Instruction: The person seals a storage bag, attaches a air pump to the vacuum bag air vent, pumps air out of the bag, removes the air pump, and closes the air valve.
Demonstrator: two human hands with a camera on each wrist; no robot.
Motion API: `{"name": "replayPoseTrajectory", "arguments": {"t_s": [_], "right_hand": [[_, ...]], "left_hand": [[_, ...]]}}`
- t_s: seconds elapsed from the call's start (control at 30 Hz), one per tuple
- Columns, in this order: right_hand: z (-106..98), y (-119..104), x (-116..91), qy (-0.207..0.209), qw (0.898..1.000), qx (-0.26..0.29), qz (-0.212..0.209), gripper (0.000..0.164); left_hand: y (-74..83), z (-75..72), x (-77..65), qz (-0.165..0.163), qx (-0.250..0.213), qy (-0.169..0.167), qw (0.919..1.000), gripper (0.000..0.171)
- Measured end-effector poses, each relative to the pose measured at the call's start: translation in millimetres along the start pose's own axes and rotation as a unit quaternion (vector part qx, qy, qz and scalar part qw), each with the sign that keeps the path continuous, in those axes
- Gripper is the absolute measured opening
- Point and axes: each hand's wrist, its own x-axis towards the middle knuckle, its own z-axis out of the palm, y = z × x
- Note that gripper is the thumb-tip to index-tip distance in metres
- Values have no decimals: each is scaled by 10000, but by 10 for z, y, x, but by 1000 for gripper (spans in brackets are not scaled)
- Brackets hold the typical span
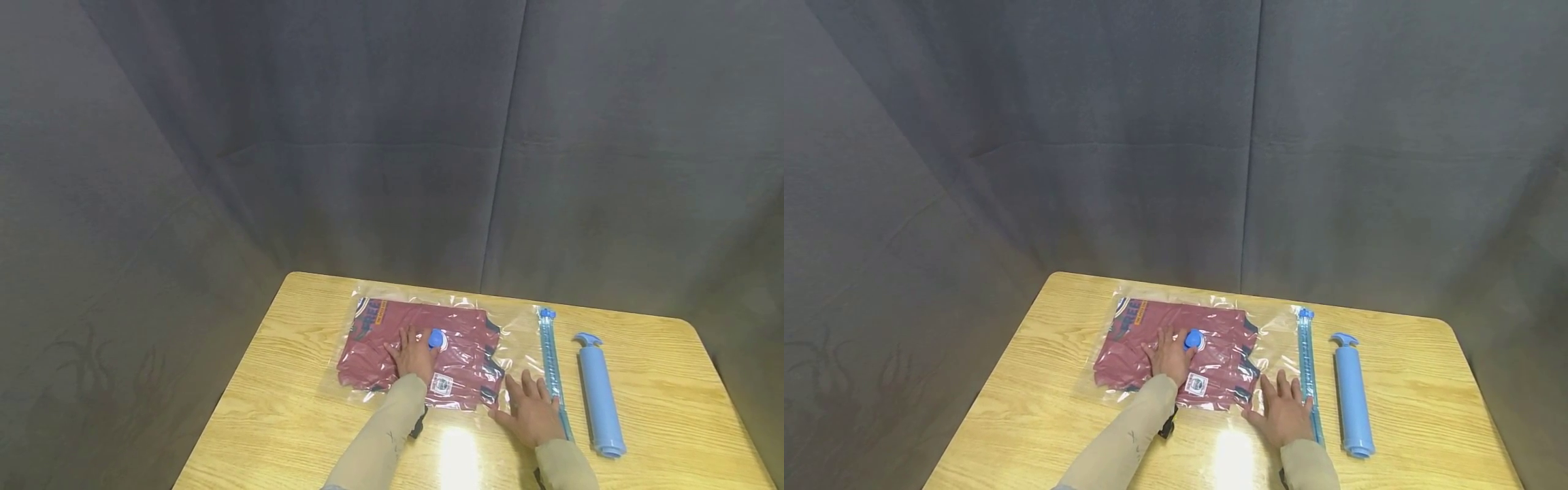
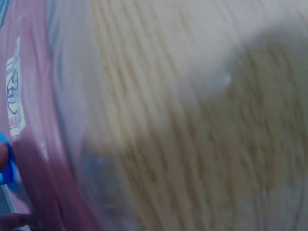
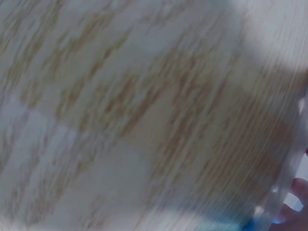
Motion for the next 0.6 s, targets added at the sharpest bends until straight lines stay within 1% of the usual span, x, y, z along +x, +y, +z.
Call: {"name": "replayPoseTrajectory", "arguments": {"t_s": [0.13, 0.2, 0.3, 0.43, 0.6], "right_hand": [[-10, -14, -9, -11, 10000, 25, -19, 87], [-13, -13, -10, -30, 10000, 23, -20, 87], [-8, -10, -5, -36, 10000, 15, -5, 87], [1, -7, 3, -6, 10000, -1, 10, 87], [8, -5, 6, -38, 10000, -11, 17, 87]], "left_hand": [[-5, -33, -15, 10, -268, -272, 9993, 44], [-3, -36, -11, -2, -379, -355, 9987, 43], [-5, -30, -3, -9, -461, -382, 9982, 42], [-21, -2, 10, 42, -475, -311, 9984, 42], [-48, 4, 14, 46, -477, -350, 9982, 43]]}}
